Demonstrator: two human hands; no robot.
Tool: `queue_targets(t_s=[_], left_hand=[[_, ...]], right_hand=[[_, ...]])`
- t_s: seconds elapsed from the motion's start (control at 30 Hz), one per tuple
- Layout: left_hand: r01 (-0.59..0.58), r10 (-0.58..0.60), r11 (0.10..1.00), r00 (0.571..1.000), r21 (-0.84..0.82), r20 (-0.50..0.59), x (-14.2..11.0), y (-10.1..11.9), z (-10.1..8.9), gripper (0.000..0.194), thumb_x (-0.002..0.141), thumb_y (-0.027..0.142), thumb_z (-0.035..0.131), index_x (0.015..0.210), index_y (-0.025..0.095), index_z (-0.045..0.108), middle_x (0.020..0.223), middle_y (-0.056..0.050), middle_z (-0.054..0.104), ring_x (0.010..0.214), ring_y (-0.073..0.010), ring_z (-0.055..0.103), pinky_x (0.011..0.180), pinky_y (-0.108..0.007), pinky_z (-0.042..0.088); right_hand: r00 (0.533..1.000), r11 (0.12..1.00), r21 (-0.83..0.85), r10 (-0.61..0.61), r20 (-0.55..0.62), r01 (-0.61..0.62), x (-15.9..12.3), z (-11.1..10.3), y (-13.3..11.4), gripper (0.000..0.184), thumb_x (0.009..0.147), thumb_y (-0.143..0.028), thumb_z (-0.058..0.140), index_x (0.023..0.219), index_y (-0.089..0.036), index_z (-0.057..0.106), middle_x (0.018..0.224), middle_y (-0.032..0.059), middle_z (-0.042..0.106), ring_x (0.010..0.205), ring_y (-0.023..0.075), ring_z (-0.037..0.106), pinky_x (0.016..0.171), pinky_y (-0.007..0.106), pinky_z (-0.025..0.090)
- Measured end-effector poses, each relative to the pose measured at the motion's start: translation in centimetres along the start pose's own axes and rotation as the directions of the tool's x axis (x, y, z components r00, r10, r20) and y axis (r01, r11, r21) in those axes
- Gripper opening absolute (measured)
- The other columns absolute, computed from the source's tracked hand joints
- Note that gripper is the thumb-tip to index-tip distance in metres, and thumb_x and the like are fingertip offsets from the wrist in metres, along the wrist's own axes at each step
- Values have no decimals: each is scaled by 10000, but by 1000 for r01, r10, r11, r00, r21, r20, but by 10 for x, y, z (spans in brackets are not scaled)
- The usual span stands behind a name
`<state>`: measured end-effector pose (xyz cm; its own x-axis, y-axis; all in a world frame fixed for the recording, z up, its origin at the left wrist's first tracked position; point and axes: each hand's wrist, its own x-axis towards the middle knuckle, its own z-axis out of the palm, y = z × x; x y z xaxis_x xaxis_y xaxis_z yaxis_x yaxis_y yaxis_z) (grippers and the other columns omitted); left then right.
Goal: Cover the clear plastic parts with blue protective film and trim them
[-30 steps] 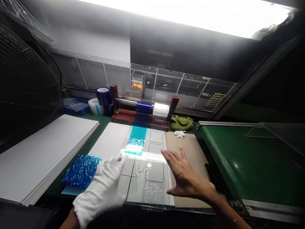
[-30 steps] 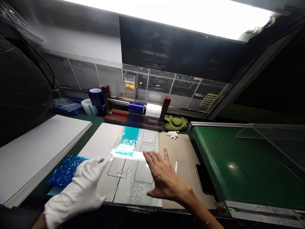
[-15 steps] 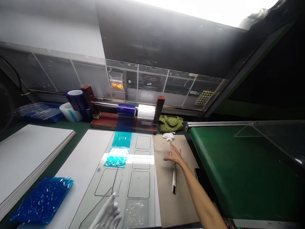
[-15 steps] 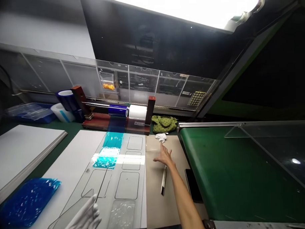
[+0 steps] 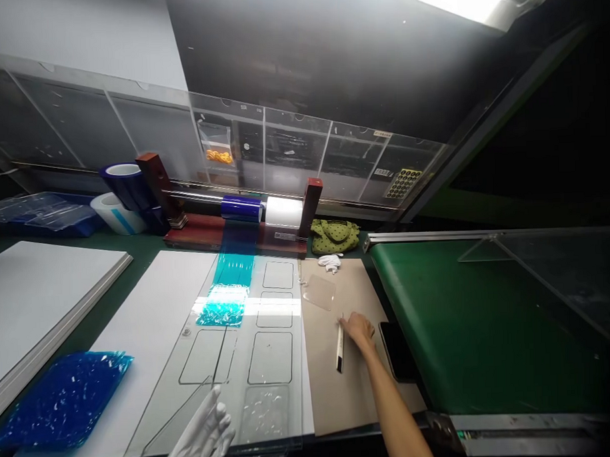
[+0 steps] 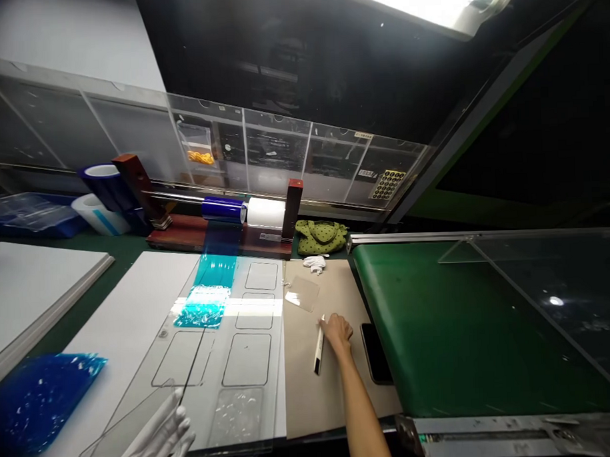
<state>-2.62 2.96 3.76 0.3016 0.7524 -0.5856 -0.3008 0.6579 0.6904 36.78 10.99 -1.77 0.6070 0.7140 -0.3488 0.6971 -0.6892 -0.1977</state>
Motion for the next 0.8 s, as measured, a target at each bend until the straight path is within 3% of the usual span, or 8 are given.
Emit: queue_targets(t_s=[0.17, 0.27, 0.4, 0.5, 0.57, 0.63, 0.7, 0.8], left_hand=[[-310, 275, 904, 949, 295, 155, -9, 4, 7, 919, 651, 566, 627, 1431, 254, 252, 1300, -96, 505, 1289, -379, 351, 1119, -519, 215], [-486, 390, 644, 873, 591, 293, -26, 25, 13, 1000, 595, 511, 688, 1433, 255, 205, 1422, -119, 349, 1322, -400, 275, 1100, -575, 199], [-570, 307, 254, 814, 782, 494, -49, 59, 25, 1071, 591, 415, 700, 1441, 280, 62, 1455, -133, 259, 1315, -396, 285, 1071, -619, 225], [-634, 236, 78, 761, 769, 604, -61, 76, 36, 1123, 586, 374, 693, 1437, 277, -33, 1492, -138, 168, 1357, -409, 176, 1064, -637, 220], [-699, 201, 8, 701, 715, 684, -67, 82, 42, 1127, 576, 360, 687, 1434, 269, -39, 1495, -140, 153, 1366, -408, 143, 1063, -635, 230], [-758, 178, -31, 637, 652, 750, -72, 85, 47, 1126, 572, 361, 680, 1432, 253, -39, 1488, -151, 158, 1363, -405, 160, 1062, -627, 248], [-791, 157, -58, 595, 609, 788, -76, 86, 51, 1116, 576, 366, 671, 1431, 237, -35, 1483, -162, 164, 1360, -400, 176, 1060, -620, 261], [-812, 112, -85, 568, 577, 816, -80, 86, 57, 1090, 585, 373, 660, 1430, 229, -12, 1476, -165, 179, 1351, -396, 205, 1053, -604, 294]], right_hand=[[996, 974, 215, 83, -35, -73, -42, 10, -5, 298, 844, -322, 453, 907, -89, 629, 1026, 244, 623, 987, 318, 608, 813, 416, 453], [1000, 905, 425, 11, -26, 1, -72, -1, -13, 392, 912, -369, 288, 956, -110, 579, 881, 145, 637, 796, 209, 633, 704, 315, 489], [970, 708, 681, -241, -17, 188, -154, -28, -29, 441, 928, -500, 215, 1123, -199, 470, 724, -18, 530, 559, 106, 510, 513, 210, 446], [796, 336, 895, -604, -34, 293, -233, -55, -43, 354, 921, -493, 350, 1031, -192, 501, 642, -45, 442, 518, 90, 455, 488, 206, 414], [704, 261, 910, -708, -47, 323, -277, -70, -49, 320, 938, -447, 356, 944, -177, 528, 690, -9, 502, 580, 101, 506, 543, 226, 437], [692, 296, 870, -718, -70, 395, -307, -79, -49, 334, 954, -421, 326, 959, -176, 553, 721, 10, 526, 620, 106, 514, 575, 231, 438], [731, 385, 793, -674, -109, 473, -327, -79, -44, 355, 949, -442, 329, 1071, -198, 557, 759, 17, 532, 689, 117, 517, 654, 248, 451], [798, 492, 715, -584, -151, 496, -345, -68, -35, 576, 704, -631, 621, 1103, -222, 552, 849, 25, 530, 771, 149, 514, 719, 267, 475]])
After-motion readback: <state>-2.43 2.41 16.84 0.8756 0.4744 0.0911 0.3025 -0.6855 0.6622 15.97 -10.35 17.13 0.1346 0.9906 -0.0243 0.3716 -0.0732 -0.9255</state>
